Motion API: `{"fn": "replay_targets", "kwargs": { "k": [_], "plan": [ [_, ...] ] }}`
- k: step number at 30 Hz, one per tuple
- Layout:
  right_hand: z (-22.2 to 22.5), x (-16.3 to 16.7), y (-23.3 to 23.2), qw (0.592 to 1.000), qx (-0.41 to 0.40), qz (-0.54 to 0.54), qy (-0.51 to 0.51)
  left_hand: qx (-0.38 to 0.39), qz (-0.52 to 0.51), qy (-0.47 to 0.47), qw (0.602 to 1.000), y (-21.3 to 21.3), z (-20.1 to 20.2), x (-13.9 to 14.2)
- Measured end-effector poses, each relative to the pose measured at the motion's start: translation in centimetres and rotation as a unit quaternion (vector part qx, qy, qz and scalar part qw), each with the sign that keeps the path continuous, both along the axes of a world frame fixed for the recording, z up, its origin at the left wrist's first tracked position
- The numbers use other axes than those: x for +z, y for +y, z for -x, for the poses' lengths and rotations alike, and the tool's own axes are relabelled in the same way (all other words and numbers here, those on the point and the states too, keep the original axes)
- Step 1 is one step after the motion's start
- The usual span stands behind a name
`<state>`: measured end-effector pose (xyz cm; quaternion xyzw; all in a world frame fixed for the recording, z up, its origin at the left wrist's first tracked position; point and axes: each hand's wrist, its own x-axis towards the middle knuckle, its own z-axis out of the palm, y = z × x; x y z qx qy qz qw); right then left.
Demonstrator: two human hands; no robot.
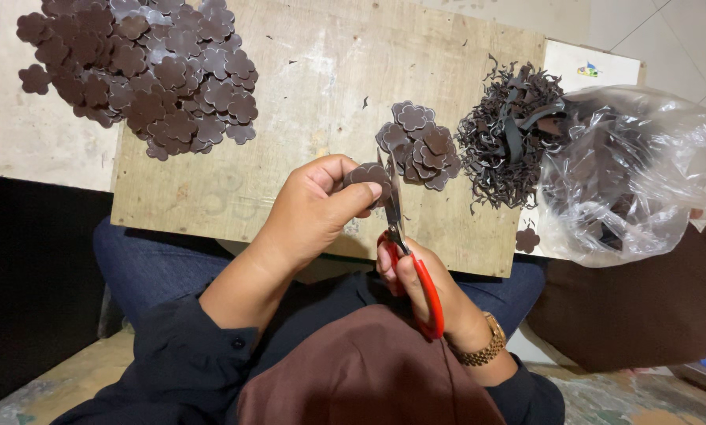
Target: The person uses red-handled scissors to trim the edges of dark brown flower-shaped fabric pieces. They hold each piece in the left hand and carefully cut around the perimeter with the right hand, then place the finished piece onto a growing pile on the wooden board.
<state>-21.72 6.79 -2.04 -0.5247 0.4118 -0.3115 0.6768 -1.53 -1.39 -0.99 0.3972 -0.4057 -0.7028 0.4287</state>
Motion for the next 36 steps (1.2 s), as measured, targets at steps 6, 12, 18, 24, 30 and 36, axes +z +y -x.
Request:
{"fn": "replay_targets", "kwargs": {
  "k": [6, 12, 18, 24, 30, 36],
  "plan": [
    [-0.8, 1.3, -0.1, 1.0, -0.011, 0.009, -0.02, 0.03, -0.032, 0.054, 0.998, 0.1, 0.4, 1.4],
    [-1.1, -0.4, 0.4, 0.991, -0.035, 0.101, 0.081, 0.047, -0.006, 0.056, 0.997, 0.5, 0.8, -0.3],
    [-0.6, -0.3, 0.5, 0.994, -0.024, 0.082, 0.061, 0.043, -0.017, 0.046, 0.998, 0.8, 1.6, -1.0],
    [-1.3, 3.0, 0.6, 0.996, -0.004, 0.047, 0.073, 0.047, -0.002, 0.053, 0.997, 0.5, 0.7, 1.5],
    [-0.7, 3.8, 0.6, 0.997, -0.014, 0.035, 0.07, 0.076, 0.0, 0.05, 0.996, 0.4, 0.5, 3.1],
    [-1.0, 5.0, 0.9, 0.992, -0.003, -0.062, -0.109, 0.085, 0.045, 0.062, 0.993, 1.0, 0.4, 4.1]
  ]
}}
